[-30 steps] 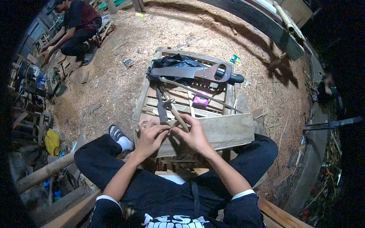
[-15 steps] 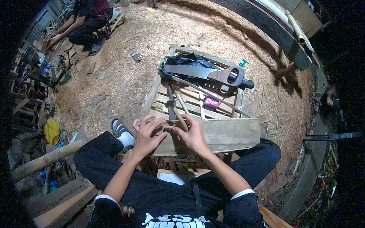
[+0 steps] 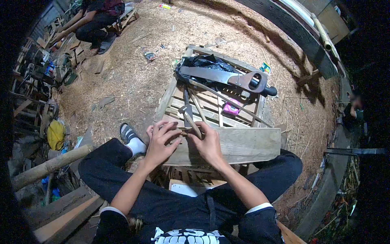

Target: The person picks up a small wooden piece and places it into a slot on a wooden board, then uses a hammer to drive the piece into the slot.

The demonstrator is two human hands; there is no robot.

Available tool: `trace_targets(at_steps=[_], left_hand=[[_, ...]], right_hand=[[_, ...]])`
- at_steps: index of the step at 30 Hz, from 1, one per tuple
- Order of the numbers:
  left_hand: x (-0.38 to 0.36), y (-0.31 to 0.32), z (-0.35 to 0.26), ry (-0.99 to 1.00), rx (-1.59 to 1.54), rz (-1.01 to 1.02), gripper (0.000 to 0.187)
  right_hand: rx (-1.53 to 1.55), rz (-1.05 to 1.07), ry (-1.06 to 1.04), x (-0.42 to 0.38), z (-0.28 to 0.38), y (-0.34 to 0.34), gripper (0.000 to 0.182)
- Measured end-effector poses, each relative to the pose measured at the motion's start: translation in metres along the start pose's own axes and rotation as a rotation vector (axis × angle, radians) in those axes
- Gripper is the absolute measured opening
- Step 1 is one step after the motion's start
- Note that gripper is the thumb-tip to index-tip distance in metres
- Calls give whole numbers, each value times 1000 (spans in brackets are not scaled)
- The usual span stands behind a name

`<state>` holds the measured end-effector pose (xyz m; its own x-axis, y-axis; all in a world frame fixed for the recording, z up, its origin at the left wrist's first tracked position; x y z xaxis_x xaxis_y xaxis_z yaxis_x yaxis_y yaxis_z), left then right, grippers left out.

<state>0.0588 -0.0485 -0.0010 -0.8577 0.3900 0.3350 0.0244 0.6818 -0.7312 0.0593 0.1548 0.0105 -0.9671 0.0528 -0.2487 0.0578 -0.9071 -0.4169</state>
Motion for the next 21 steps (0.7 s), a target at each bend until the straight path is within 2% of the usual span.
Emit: trace_targets(at_steps=[5, 9, 11, 14, 15, 21], left_hand=[[10, 11, -13, 50, 3, -10, 20], [17, 25, -30, 62, 9, -3, 18], [18, 28, -34, 50, 15, -1, 17], [19, 28, -36, 21, 6, 7, 15], [20, 28, -36, 2, -9, 11, 14], [21, 37, -26, 75, -28, 0, 11]], right_hand=[[6, -50, -107, -13, -3, -15, 36], [26, -78, -94, -19, -10, -26, 36], [-137, -163, -147, -26, -1, -36, 33], [-179, -230, -221, -42, 4, -50, 32], [-166, -138, -3, -50, 8, -53, 33], [-281, -103, -160, -85, 7, -51, 34]])
Point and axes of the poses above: each hand's wrist, its own x-axis towards the middle knuckle, its own y-axis out of the palm, z = x × y, the point moved 3 cm from there along x, towards the middle knuckle, and after that the axes turned 5 degrees about y, right-handed, at the moved point
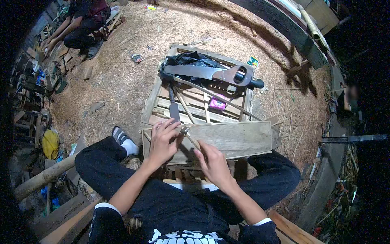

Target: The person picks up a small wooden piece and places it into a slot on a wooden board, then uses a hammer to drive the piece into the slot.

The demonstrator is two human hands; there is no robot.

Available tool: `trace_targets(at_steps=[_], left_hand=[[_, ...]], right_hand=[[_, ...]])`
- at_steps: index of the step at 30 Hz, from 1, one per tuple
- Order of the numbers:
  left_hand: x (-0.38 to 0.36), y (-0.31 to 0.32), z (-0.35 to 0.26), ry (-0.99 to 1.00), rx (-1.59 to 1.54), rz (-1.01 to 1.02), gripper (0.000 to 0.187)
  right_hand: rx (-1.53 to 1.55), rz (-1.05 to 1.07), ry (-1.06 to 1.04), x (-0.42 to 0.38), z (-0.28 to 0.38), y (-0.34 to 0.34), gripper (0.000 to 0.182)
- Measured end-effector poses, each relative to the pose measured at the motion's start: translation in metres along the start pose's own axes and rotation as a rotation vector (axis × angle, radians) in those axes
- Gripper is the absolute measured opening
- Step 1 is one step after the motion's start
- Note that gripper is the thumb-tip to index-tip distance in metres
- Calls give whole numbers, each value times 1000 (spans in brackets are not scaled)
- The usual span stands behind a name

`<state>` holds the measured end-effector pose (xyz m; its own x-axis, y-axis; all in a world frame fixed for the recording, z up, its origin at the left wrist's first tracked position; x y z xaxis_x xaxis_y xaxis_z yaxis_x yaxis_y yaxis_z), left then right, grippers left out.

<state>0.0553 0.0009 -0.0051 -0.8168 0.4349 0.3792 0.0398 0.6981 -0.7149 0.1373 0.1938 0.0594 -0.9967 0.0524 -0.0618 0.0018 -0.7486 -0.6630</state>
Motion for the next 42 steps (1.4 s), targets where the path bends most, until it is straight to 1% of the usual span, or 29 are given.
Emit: trace_targets(at_steps=[2, 5, 7, 9, 12, 14, 17, 22, 24, 25, 28, 29, 31, 33, 35, 36, 37, 39, 40, 42], left_hand=[[0, 1, 1, 9, -8, 6, 11], [0, -1, 1, -52, -80, 12, 12], [2, -1, 0, -27, -68, 51, 15], [3, -3, -2, -19, -77, 45, 15], [2, -4, -1, -7, -75, 36, 14], [3, -2, -2, 6, -74, 26, 14], [4, -1, 1, -31, -80, 53, 15], [3, -4, 0, -38, -107, 50, 16], [5, -4, 0, -37, -119, 50, 16], [5, -5, 0, -41, -120, 52, 16], [2, -5, 2, -46, -108, 59, 16], [4, -5, 2, -32, -92, 55, 16], [3, -3, 1, -37, -99, 66, 16], [6, -5, 3, -46, -94, 71, 16], [5, -8, 0, -41, -113, 59, 16], [5, -8, 0, -38, -118, 50, 15], [5, -7, 1, -34, -120, 52, 15], [5, -5, 0, -46, -116, 51, 15], [7, -6, 1, -40, -113, 49, 15], [5, -6, 1, -53, -124, 70, 14]], right_hand=[[-23, 3, -45, -2, 10, -2, 35], [-45, 9, -22, -7, 12, 2, 36], [-86, 21, -19, -10, 11, 3, 37], [-123, 34, -21, -11, 15, 1, 38], [-121, -8, 10, -14, 25, -1, 41], [-118, -40, -68, -15, 18, 6, 43], [-151, -12, -66, -14, 13, 8, 44], [-105, -125, -135, -20, 16, 9, 45], [-267, -25, -89, -17, 11, 12, 48], [-268, -25, -95, -15, 13, 11, 48], [-145, -148, -133, -23, 19, 9, 45], [-146, -150, -132, -21, 13, 12, 45], [-251, -56, -144, -16, 6, 17, 46], [-293, -43, -119, -18, 10, 15, 47], [-167, -130, -134, -23, 16, 12, 46], [-145, -152, -187, -24, 15, 11, 46], [-146, -155, -185, -23, 13, 12, 46], [-283, -26, -114, -19, 6, 16, 48], [-283, -32, -116, -18, 8, 16, 48], [-172, -130, -150, -20, 15, 12, 47]])
Point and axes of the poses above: each hand's wrist, its own x-axis towards the middle knuckle, its own y-axis out of the palm, z = x × y, the point moved 3 cm from there along x, towards the middle knuckle, and after that the axes turned 5 degrees about y, right-handed, at the moved point
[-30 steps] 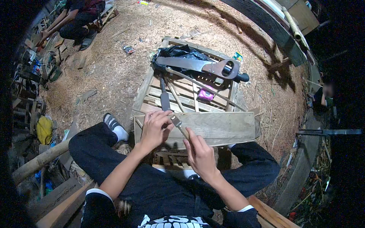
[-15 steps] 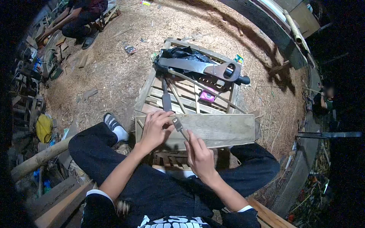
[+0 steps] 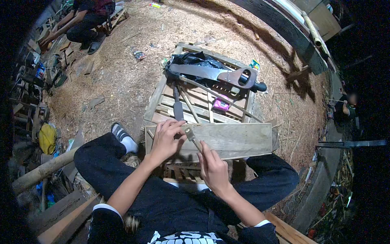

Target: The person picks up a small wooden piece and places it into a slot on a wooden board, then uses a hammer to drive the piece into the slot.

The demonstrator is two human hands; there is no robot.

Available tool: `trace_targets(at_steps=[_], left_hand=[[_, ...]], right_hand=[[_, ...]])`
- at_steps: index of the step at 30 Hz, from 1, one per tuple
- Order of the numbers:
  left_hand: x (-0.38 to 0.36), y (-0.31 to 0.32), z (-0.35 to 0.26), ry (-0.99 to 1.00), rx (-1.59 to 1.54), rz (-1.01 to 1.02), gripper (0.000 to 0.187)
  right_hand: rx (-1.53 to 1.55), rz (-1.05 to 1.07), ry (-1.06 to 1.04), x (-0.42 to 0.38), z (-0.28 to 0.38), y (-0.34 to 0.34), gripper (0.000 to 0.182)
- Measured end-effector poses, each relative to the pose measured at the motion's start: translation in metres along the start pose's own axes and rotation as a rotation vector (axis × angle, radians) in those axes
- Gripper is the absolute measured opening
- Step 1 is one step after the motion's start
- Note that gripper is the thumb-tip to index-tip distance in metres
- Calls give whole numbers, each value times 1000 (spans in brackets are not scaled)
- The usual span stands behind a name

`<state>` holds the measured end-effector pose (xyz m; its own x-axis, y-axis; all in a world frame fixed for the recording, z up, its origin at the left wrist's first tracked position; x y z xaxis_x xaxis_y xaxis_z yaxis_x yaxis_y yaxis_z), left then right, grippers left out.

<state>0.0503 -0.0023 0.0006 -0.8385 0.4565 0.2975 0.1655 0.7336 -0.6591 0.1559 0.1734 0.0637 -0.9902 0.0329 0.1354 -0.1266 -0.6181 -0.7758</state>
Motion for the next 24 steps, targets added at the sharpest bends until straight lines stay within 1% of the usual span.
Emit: trace_targets(at_steps=[1, 3, 5, 6, 7, 9, 10, 11, 13, 15, 17, 18, 19, 21, 22, 23, 24], left_hand=[[-2, 0, 1, -4, 0, 3, 14], [-1, 1, 1, 19, 27, -8, 14], [-1, 3, -1, -4, 0, 8, 15], [1, 1, 0, -35, -19, 17, 17], [3, 0, 1, -37, -15, 9, 17], [0, 0, 0, -47, -9, 23, 17], [1, 0, -1, -35, -5, 14, 15], [0, 1, -1, -32, -9, 17, 15], [0, 2, 1, -30, -17, -2, 15], [2, 1, 3, -27, 0, -5, 16], [0, 0, 1, -27, 19, 9, 15], [0, -1, 0, -27, 11, 21, 16], [-1, 0, 0, -26, 9, 24, 16], [0, 2, 0, -21, 2, -1, 17], [1, 2, 1, -25, -10, -11, 15], [1, 2, 3, -26, -7, -17, 15], [0, -1, 1, -16, 0, -8, 14]], right_hand=[[52, -53, -1, -3, 2, -2, 46], [51, -59, -19, -5, -3, 0, 46], [-100, 118, 30, -1, -10, 7, 48], [-112, 76, 16, 0, -8, 5, 48], [-111, 77, 6, 2, -5, 4, 48], [71, -59, -4, -2, 4, -3, 44], [83, -96, -56, -3, 4, -2, 44], [80, -99, -51, -4, 0, -1, 44], [-98, 104, 18, -1, -8, 5, 47], [-115, 85, 19, -1, -4, 5, 48], [3, -8, -8, -7, 5, -2, 47], [23, -51, -59, -8, 6, -3, 47], [21, -52, -56, -7, 2, -1, 47], [-138, 105, 31, -4, -9, 8, 48], [-182, 134, 54, -4, -10, 7, 50], [-182, 134, 47, -3, -7, 7, 50], [-100, 72, 12, -4, -2, 5, 50]])
Point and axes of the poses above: each hand's wrist, its own x-axis towards the middle knuckle, its own y-axis out of the palm, z = x × y, the point moved 3 cm from there along x, towards the middle knuckle, and after that the axes turned 5 degrees about y, right-handed, at the moved point
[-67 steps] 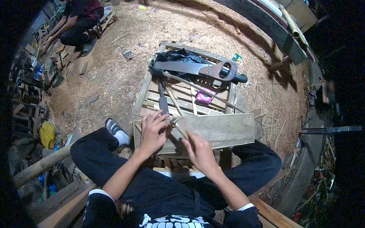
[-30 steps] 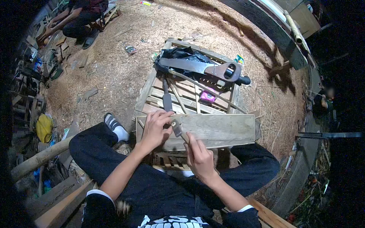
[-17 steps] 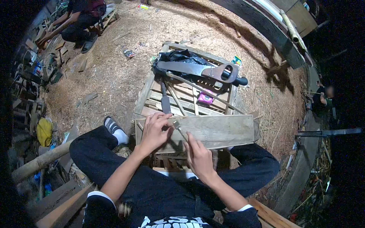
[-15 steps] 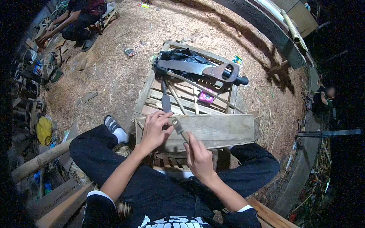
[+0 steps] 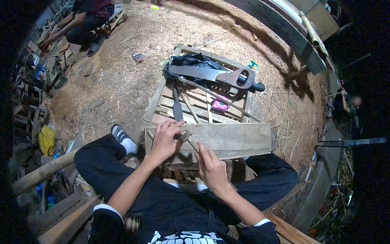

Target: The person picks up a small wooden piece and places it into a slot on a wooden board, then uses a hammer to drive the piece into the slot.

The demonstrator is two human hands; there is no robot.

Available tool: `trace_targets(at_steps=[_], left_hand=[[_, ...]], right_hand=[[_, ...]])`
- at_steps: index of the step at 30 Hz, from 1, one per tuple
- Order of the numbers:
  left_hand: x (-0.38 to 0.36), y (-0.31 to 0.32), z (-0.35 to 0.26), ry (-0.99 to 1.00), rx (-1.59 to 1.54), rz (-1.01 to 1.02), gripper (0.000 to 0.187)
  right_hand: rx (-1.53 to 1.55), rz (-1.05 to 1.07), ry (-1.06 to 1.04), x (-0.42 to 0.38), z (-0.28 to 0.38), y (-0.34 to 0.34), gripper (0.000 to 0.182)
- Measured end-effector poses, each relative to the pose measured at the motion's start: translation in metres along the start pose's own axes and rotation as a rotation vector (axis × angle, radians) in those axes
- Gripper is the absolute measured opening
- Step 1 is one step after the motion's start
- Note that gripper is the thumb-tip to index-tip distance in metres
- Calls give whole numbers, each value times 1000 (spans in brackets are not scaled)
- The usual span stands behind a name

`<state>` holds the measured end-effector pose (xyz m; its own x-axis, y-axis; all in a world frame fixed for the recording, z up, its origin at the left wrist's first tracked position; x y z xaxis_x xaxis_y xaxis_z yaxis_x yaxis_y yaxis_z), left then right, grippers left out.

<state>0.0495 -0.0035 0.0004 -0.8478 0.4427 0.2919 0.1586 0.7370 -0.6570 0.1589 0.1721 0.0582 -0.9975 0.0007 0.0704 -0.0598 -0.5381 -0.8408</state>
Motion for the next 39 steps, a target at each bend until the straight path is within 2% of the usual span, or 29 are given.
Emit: trace_targets(at_steps=[3, 7, 9, 10, 14, 16, 20, 23, 25, 27, 29, 30, 33, 35, 39], left_hand=[[-1, 2, -1, -4, -1, 17, 13], [1, 2, -1, 0, -3, 9, 13], [-2, 1, -2, -12, -8, 14, 13], [-1, 0, -2, -15, -8, 10, 13], [-1, 2, -1, -25, -3, 8, 18], [-2, 3, -1, -22, -3, 6, 17], [-1, 1, -3, 5, 29, 1, 14], [-1, 3, -1, -13, 9, -4, 13], [1, 2, -1, -10, 5, 8, 13], [-1, 2, -1, -33, -11, 19, 13], [-1, 3, -2, -27, 4, 25, 15], [-2, 3, -3, -1, 31, 8, 16], [-3, 2, -4, 36, 34, -30, 17], [-6, 2, -2, 40, 16, -50, 17], [-7, 2, -2, 80, 46, -31, 18]], right_hand=[[107, -67, -46, -5, 1, -2, 51], [-19, 88, 82, 2, -1, 1, 44], [161, -51, 44, 0, 6, -6, 47], [201, -153, -46, 0, 9, -9, 46], [186, -137, -11, -1, -1, -6, 46], [152, -54, 9, 0, -7, 1, 45], [188, -62, 34, -6, -1, 1, 45], [176, -143, -22, -6, -6, 3, 46], [20, 64, 88, -1, -11, 5, 46], [85, 38, 97, -1, -4, 0, 45], [188, -155, 22, 0, 3, -8, 44], [240, -168, 16, 2, 3, -10, 42], [232, -98, 64, 11, -1, -16, 41], [242, -147, 18, 19, -12, -13, 40], [288, -54, 118, 38, -30, -14, 39]])
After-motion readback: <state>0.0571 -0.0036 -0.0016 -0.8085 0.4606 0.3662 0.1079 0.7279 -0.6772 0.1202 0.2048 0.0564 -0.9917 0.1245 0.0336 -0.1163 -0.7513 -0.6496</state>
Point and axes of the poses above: each hand's wrist, its own x-axis towards the middle knuckle, its own y-axis out of the palm, z = x × y, the point moved 3 cm from there along x, towards the middle knuckle, and after that the axes turned 5 degrees about y, right-handed, at the moved point
